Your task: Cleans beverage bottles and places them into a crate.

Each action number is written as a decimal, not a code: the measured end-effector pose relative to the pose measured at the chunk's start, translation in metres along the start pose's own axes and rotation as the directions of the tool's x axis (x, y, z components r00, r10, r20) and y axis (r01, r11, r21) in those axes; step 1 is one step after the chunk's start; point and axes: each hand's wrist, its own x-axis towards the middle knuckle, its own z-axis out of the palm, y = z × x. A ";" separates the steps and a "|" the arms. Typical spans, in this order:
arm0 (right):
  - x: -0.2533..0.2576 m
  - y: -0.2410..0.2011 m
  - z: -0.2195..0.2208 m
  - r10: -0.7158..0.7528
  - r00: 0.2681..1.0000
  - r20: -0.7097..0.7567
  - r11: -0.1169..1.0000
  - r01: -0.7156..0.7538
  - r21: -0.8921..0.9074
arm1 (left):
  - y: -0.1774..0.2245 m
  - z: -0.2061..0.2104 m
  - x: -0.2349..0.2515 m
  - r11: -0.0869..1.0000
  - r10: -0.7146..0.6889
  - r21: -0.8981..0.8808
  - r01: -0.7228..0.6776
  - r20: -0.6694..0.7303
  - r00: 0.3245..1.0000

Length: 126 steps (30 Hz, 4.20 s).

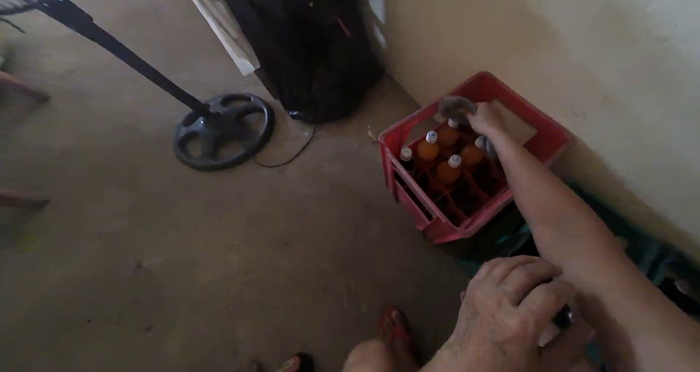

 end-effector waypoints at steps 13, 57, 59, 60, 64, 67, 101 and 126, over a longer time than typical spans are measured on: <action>0.036 0.013 0.063 0.176 0.980 -0.091 0.984 -0.176 0.003 | -0.009 -0.009 -0.009 0.996 -0.009 0.088 0.017 -0.093 0.996; -0.448 -0.066 -0.109 -0.902 0.332 -0.275 0.427 0.775 -0.465 | 0.102 -0.015 -0.035 0.794 -0.484 -0.503 0.342 -0.181 0.856; -0.448 -0.049 -0.078 -0.909 0.306 -0.285 0.405 0.810 -0.423 | 0.099 -0.023 -0.040 0.777 -0.575 -0.417 0.471 -0.165 0.802; -0.445 -0.047 -0.075 -0.916 0.284 -0.283 0.384 0.823 -0.419 | 0.096 -0.027 -0.042 0.773 -0.592 -0.383 0.505 -0.153 0.791; -0.422 -0.078 -0.098 -0.950 0.078 -0.302 0.220 0.854 -0.472 | 0.091 -0.033 -0.035 0.783 -0.520 -0.522 0.339 -0.250 0.817; -0.421 -0.128 -0.141 -0.946 0.022 -0.325 0.199 0.828 -0.525 | 0.091 -0.040 -0.027 0.803 -0.480 -0.512 0.306 -0.251 0.840; -0.456 -0.077 -0.063 -0.604 0.667 -0.436 0.706 0.702 0.096 | 0.084 -0.038 -0.035 0.751 -0.480 -0.647 0.132 -0.398 0.782; -0.444 -0.065 0.032 -0.030 0.855 -0.517 0.458 0.472 0.754 | 0.068 -0.034 -0.030 0.878 -0.414 -0.479 0.008 -0.750 0.515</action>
